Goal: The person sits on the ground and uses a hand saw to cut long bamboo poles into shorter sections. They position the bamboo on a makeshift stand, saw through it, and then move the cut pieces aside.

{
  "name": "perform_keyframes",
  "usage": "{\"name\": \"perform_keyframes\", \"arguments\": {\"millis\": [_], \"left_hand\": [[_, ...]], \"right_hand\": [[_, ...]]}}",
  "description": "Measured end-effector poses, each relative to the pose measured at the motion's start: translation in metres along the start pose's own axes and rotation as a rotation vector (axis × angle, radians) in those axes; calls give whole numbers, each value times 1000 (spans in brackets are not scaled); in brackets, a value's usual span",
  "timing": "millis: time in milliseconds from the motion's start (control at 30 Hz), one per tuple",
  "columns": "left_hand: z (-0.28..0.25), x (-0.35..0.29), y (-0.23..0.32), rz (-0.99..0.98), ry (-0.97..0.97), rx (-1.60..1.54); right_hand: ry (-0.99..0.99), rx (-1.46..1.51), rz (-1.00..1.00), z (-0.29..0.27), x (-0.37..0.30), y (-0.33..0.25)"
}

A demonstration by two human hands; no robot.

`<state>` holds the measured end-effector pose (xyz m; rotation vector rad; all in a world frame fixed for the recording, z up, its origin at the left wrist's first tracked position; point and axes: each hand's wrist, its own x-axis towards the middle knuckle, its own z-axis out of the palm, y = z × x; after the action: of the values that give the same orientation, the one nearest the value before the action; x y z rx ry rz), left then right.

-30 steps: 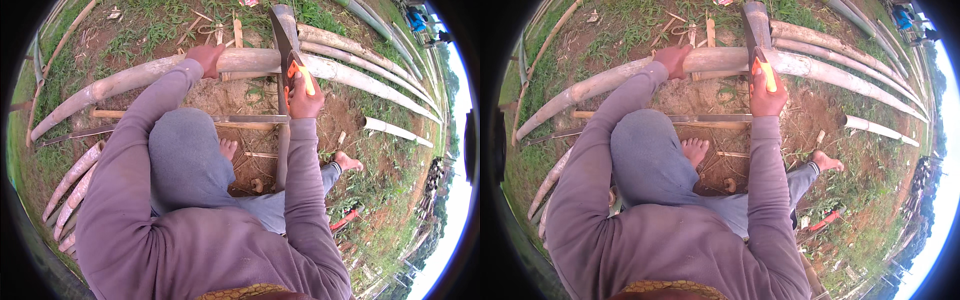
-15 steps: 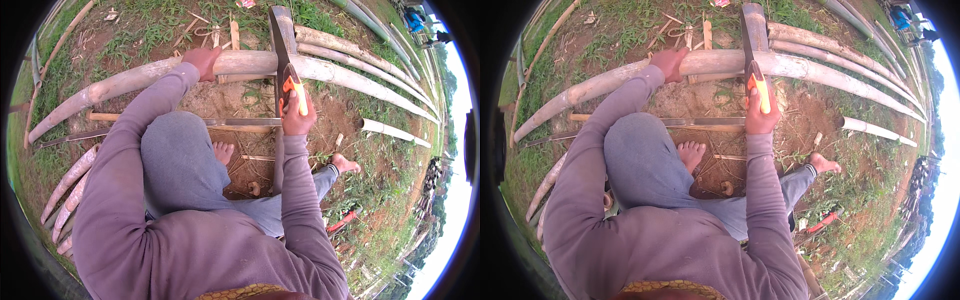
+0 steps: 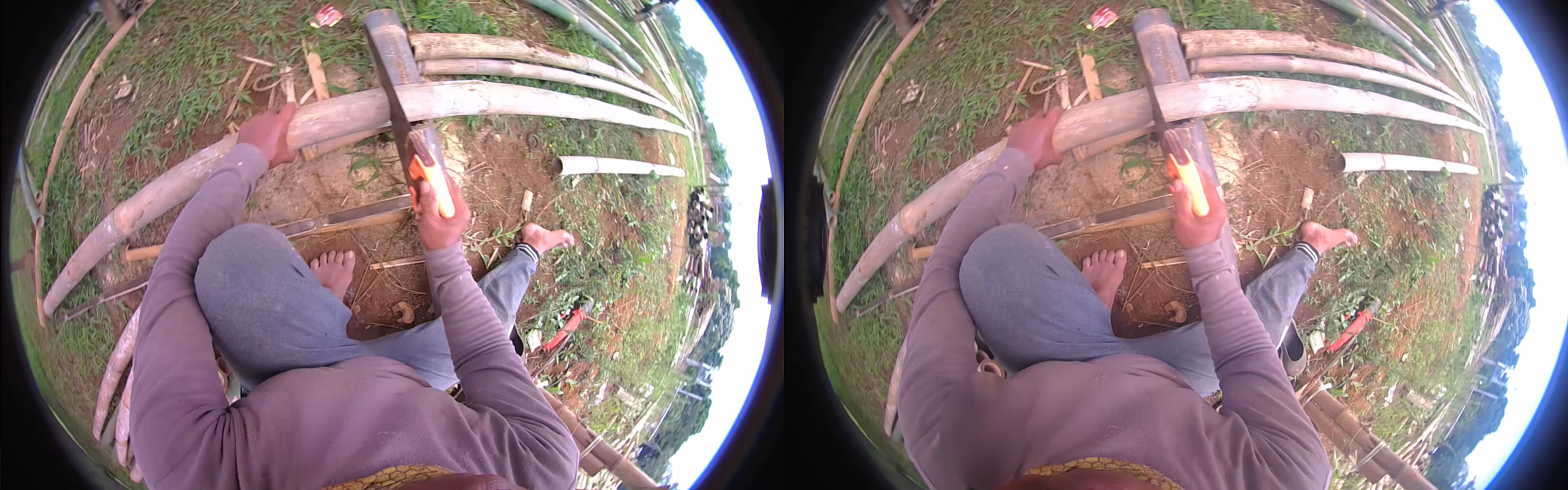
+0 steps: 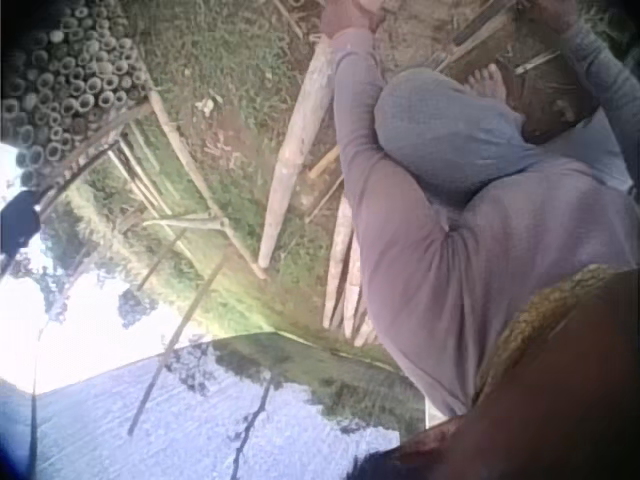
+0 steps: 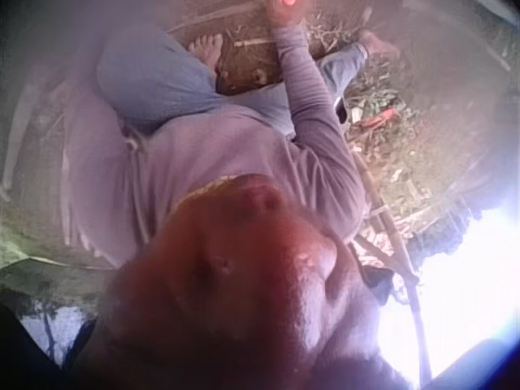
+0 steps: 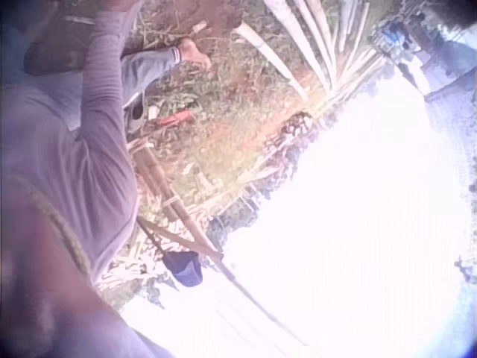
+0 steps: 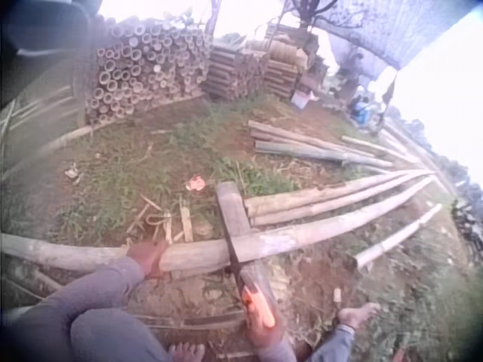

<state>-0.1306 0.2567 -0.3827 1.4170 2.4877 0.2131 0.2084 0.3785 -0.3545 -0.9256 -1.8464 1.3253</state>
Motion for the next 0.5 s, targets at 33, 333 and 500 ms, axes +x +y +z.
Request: {"name": "perform_keyframes", "arguments": {"millis": [33, 333, 500], "left_hand": [[0, 2, 3, -16, -23, -27], [2, -2, 1, -80, -2, 61], [2, -4, 6, -53, -14, 38]], "right_hand": [[8, 108, -49, 14, 31, 4], [71, -75, -119, 25, 9, -12], [27, -132, 29, 15, 18, -22]]}}
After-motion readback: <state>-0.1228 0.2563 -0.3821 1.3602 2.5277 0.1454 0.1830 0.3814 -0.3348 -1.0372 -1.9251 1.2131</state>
